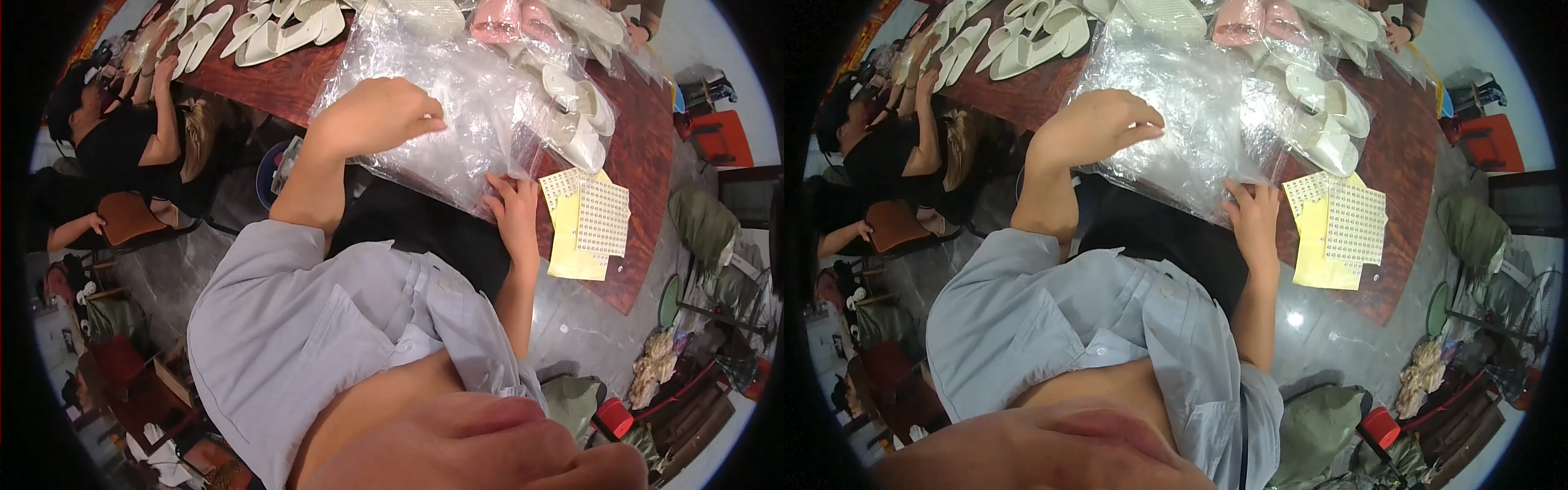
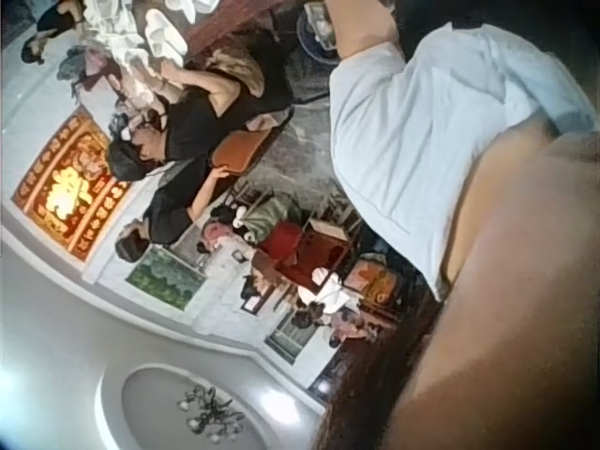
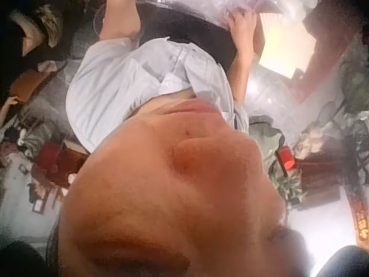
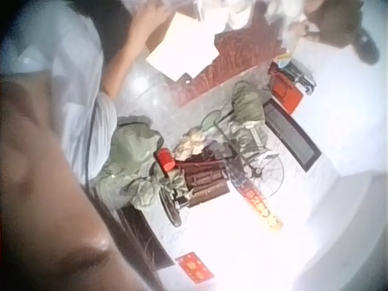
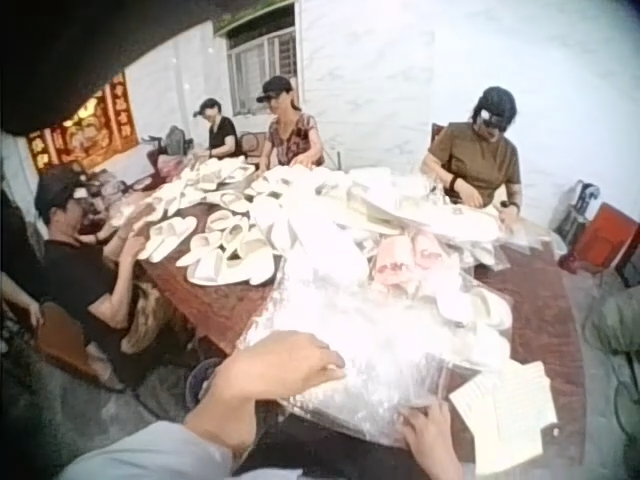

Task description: Sorting and packing white slippers into plastic bags in a manufacturing facility.

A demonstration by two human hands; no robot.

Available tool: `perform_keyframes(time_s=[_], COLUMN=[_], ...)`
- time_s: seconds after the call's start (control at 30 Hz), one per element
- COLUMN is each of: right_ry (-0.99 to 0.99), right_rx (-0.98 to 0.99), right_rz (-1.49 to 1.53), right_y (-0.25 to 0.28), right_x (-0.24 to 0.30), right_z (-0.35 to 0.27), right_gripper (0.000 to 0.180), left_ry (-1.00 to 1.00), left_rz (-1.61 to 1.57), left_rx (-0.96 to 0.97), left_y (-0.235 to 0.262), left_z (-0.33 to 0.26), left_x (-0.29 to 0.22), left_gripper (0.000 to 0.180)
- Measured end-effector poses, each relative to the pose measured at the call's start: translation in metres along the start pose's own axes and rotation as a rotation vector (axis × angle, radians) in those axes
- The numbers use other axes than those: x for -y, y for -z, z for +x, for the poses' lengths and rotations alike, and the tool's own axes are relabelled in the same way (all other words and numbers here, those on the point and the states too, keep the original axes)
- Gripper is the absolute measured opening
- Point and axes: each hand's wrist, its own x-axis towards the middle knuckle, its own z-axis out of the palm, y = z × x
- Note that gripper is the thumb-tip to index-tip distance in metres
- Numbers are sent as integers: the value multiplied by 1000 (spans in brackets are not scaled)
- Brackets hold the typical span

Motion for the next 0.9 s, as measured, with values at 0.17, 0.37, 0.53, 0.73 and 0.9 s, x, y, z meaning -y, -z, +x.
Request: perform_keyframes(time_s=[0.17,0.37,0.53,0.73,0.9], right_ry=[-16,-22,1,62,30], right_rx=[29,20,29,61,19], right_rz=[-1,21,10,50,141], right_y=[2,1,6,20,61], right_x=[0,-7,-5,-3,48], right_z=[-1,-3,-2,2,27], right_gripper=[41,40,41,37,30], left_ry=[222,52,-230,-143,-145], left_rz=[182,6,-39,186,155], left_rx=[-102,52,-55,-279,-360], left_y=[0,-19,-82,-146,-176], left_z=[-5,19,74,80,71], left_x=[10,22,26,32,38], left_gripper=[27,30,39,52,55])
